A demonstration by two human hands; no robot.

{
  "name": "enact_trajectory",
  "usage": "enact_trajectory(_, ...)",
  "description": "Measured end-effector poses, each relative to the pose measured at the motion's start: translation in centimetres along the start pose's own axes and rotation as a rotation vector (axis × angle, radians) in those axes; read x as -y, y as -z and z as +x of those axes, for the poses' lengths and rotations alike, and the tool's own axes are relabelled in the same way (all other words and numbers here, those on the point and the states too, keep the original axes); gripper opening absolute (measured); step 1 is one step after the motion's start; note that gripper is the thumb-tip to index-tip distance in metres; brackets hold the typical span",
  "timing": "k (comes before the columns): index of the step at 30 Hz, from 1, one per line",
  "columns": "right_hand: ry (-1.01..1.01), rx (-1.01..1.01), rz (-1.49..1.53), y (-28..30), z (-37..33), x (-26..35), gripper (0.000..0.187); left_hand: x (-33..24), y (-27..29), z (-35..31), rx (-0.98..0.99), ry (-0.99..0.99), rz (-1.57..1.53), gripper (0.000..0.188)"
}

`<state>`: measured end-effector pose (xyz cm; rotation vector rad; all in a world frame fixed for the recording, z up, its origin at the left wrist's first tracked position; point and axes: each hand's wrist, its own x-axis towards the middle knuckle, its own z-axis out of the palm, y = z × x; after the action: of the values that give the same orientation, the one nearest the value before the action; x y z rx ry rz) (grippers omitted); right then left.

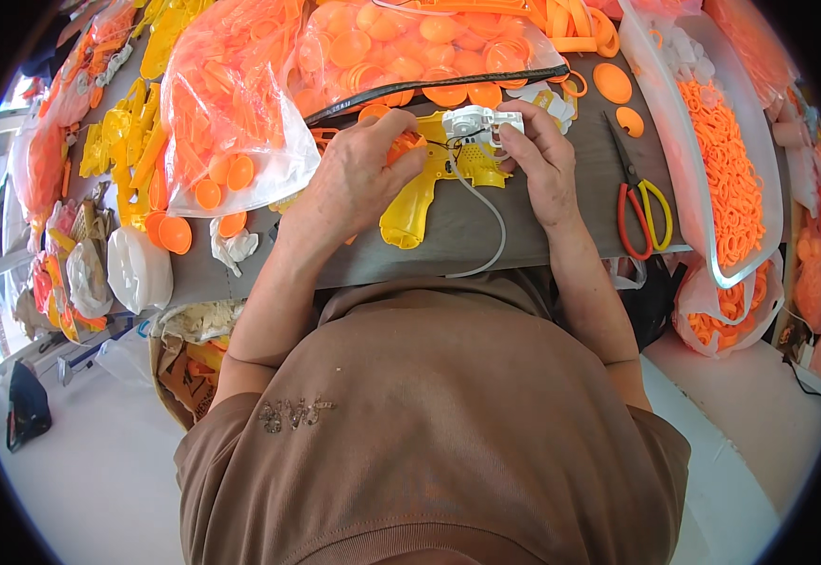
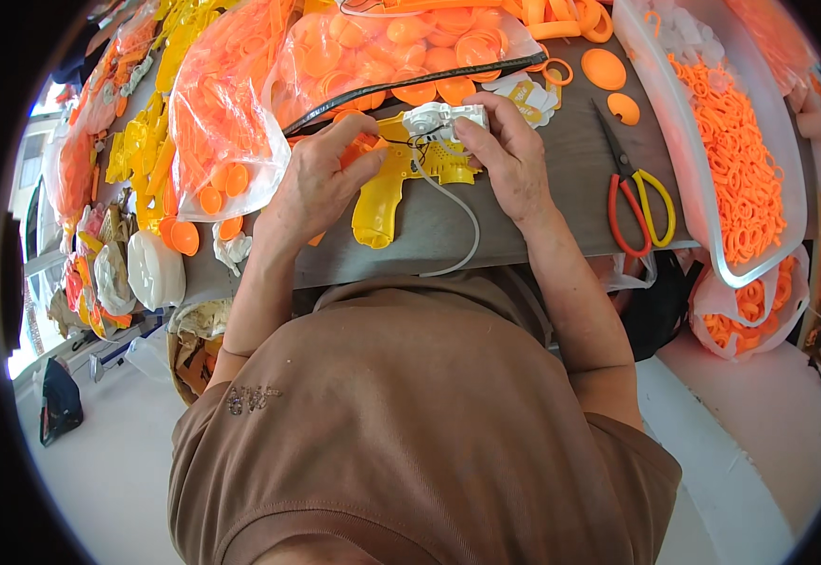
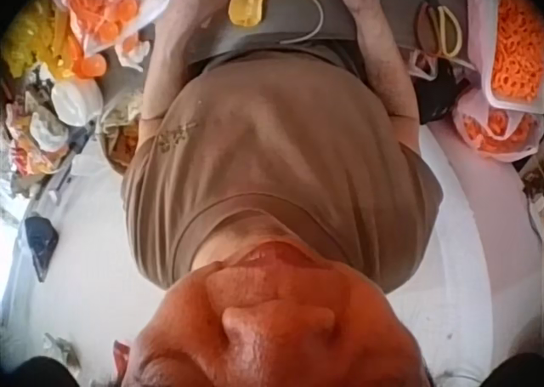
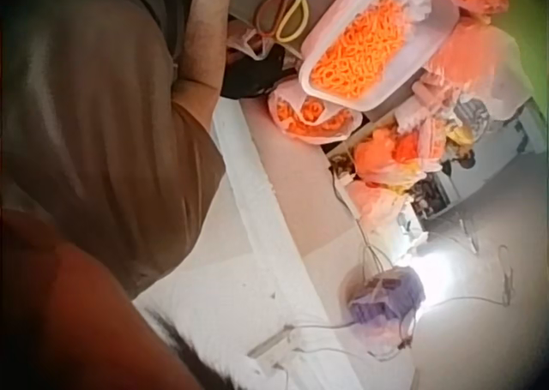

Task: Assembling a yellow toy gun from various plastic parts and screws.

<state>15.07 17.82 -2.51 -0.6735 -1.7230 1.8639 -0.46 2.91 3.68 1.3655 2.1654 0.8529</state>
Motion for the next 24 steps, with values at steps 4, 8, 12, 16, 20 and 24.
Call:
enact_trajectory(4, 0.005, -0.002, 0.001, -0.1, 0.0, 0.1, 0.031, 0.1, -0.1, 0.3, -0.102, -0.061, 0.089, 0.028)
enact_trajectory(8, 0.003, -0.002, -0.013, -0.1, 0.0, 0.0, 0.031, -0.1, -1.0, 0.7, -0.180, -0.080, 0.254, 0.030)
enact_trajectory(12, 0.002, -0.006, -0.020, 0.1, 0.0, -0.1, 0.031, -0.9, -1.0, 0.7, -0.108, -0.015, 0.226, 0.027)
enact_trajectory(16, -0.005, -0.004, -0.026, 0.0, -0.1, 0.3, 0.031, 0.5, -2.1, 0.5, -0.203, -0.132, 0.274, 0.026)
enact_trajectory(20, -0.015, 0.000, -0.021, 0.0, -0.2, 0.2, 0.031, 1.4, -3.0, 0.1, -0.266, -0.243, 0.363, 0.027)
enact_trajectory(24, -0.013, -0.008, -0.040, 0.0, -0.1, 0.2, 0.030, 2.0, -4.5, 0.0, -0.412, -0.288, 0.342, 0.024)
